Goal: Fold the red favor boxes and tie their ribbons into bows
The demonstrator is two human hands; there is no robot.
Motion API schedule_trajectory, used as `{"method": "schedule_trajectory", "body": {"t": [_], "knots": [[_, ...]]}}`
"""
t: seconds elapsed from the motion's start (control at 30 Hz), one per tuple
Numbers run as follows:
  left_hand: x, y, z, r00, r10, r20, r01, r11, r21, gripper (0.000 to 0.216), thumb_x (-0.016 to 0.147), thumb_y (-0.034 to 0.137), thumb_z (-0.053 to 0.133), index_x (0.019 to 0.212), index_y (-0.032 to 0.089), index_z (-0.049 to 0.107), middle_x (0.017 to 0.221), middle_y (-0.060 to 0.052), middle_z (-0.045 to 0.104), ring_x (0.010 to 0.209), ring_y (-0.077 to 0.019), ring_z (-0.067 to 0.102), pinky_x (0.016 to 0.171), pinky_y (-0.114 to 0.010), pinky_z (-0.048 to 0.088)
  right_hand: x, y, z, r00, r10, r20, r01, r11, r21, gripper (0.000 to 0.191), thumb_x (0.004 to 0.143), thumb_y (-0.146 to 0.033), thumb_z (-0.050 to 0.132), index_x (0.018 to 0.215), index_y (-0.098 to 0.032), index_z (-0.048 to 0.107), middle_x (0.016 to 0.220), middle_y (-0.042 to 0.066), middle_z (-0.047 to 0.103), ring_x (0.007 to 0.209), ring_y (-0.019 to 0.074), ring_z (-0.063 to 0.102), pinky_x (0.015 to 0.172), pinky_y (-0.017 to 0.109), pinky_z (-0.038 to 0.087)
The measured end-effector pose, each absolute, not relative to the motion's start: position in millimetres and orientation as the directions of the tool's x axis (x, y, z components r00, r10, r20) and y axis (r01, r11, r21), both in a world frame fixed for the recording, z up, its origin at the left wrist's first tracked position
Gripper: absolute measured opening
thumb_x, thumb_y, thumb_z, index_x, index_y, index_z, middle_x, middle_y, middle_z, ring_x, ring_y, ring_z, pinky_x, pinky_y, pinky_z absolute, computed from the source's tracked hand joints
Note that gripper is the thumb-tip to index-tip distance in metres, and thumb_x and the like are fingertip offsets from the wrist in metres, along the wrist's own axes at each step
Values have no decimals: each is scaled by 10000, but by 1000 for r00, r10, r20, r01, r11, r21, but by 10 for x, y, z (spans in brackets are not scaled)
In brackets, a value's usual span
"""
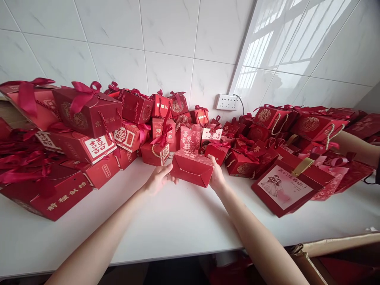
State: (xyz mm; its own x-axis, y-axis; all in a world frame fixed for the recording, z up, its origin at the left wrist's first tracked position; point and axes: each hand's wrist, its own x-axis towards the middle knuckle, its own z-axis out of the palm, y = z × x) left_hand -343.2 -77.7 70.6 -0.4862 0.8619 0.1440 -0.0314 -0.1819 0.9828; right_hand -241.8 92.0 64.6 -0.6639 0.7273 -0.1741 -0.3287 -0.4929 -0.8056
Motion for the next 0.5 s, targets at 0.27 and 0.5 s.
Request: {"method": "schedule_trajectory", "body": {"t": [0.27,0.5], "knots": [[-3437,-826,651,-279,917,284,508,-110,854,324,755,491,577,838,192,671,802,-64,675,757,-225,605,760,-379,470,-2210,885,952,-503,864,-35,-448,-295,-844,320,675,-504,651,664,-187,605,633,-5,631,562,155,563,555,287,469],[-3406,-856,627,-188,920,344,755,-89,650,261,777,402,573,928,193,613,855,-28,645,712,-163,579,704,-296,458,-2109,872,966,-379,851,364,-469,162,-868,486,655,-606,612,524,-195,390,491,-65,374,469,76,294,455,231,311]]}}
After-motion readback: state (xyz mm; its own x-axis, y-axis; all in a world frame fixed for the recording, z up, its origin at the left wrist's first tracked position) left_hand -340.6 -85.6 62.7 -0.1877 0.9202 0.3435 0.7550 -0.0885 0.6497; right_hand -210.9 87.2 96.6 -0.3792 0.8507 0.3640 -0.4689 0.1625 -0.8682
